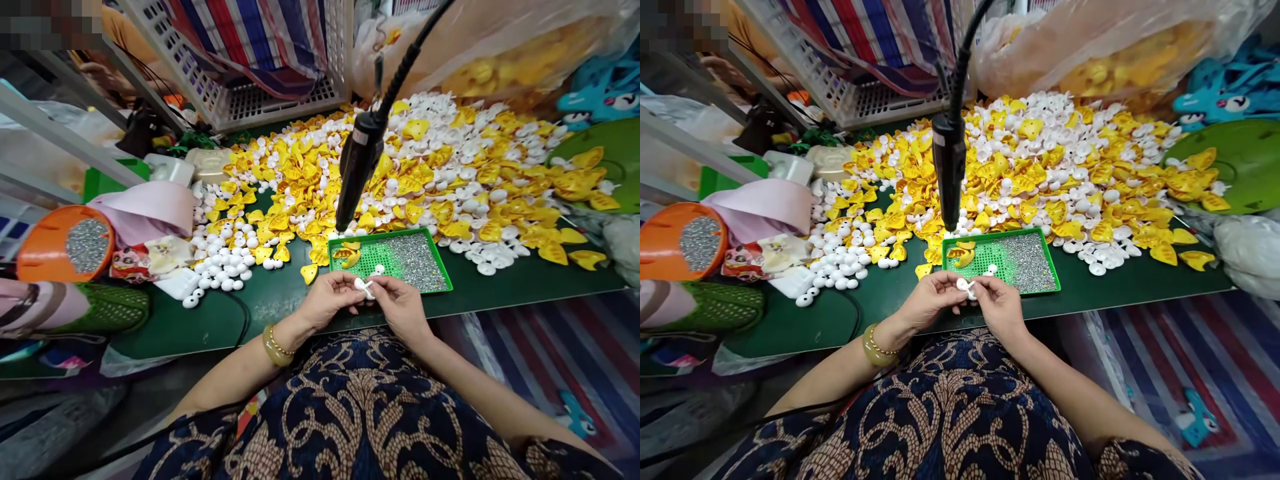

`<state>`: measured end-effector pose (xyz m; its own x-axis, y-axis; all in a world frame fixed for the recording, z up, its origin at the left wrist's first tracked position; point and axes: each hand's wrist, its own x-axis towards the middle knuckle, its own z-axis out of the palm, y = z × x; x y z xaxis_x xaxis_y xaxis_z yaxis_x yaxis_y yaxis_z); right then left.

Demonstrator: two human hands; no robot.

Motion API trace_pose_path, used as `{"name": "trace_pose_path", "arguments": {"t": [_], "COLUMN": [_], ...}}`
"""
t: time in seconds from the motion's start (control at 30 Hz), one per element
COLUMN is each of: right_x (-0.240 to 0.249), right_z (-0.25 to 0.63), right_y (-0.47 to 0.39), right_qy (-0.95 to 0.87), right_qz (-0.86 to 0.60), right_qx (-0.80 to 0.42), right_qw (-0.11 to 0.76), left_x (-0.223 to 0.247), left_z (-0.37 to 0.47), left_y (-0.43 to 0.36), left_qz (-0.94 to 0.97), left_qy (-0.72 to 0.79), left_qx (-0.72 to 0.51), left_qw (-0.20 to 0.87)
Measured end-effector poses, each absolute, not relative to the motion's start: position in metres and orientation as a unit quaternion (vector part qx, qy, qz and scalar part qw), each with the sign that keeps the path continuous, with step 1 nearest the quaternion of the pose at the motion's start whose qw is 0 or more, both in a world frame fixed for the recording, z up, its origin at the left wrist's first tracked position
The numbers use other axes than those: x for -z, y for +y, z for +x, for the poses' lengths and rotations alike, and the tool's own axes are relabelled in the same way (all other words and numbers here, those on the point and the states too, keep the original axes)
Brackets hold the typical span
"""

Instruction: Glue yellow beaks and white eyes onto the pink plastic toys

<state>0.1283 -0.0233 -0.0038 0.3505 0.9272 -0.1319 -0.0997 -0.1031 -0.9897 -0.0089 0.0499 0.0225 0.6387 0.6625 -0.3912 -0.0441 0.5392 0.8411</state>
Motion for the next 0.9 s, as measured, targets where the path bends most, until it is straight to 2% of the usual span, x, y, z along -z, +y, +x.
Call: {"name": "trace_pose_path", "arguments": {"t": [0.13, 0.27, 0.37, 0.47, 0.57, 0.67, 0.73, 0.8, 0.9], "right_x": [0.004, 0.013, 0.020, 0.022, 0.020, 0.021, 0.022, 0.022, 0.017], "right_z": [0.123, 0.150, 0.170, 0.171, 0.164, 0.165, 0.170, 0.173, 0.171], "right_y": [-0.020, -0.011, 0.000, 0.008, 0.013, 0.014, 0.013, 0.010, 0.001], "right_qy": [-0.391, -0.444, -0.491, -0.561, -0.599, -0.617, -0.596, -0.530, -0.392], "right_qz": [-0.604, -0.677, -0.778, -0.803, -0.789, -0.772, -0.764, -0.733, -0.589], "right_qx": [-0.391, -0.293, -0.194, -0.138, -0.116, -0.121, -0.171, -0.294, -0.519], "right_qw": [0.574, 0.508, 0.341, 0.147, 0.070, 0.097, 0.179, 0.309, 0.479], "left_x": [-0.015, -0.013, -0.015, -0.015, -0.013, -0.011, -0.010, -0.010, -0.016], "left_z": [-0.007, -0.016, -0.025, -0.028, -0.027, -0.025, -0.023, -0.021, -0.017], "left_y": [0.040, 0.043, 0.049, 0.050, 0.047, 0.042, 0.040, 0.037, 0.034], "left_qz": [0.417, 0.389, 0.379, 0.381, 0.386, 0.401, 0.415, 0.431, 0.472], "left_qy": [0.390, 0.419, 0.448, 0.460, 0.460, 0.453, 0.448, 0.441, 0.426], "left_qx": [-0.272, -0.266, -0.263, -0.274, -0.283, -0.279, -0.278, -0.284, -0.316], "left_qw": [0.774, 0.776, 0.766, 0.754, 0.748, 0.746, 0.742, 0.734, 0.704]}}
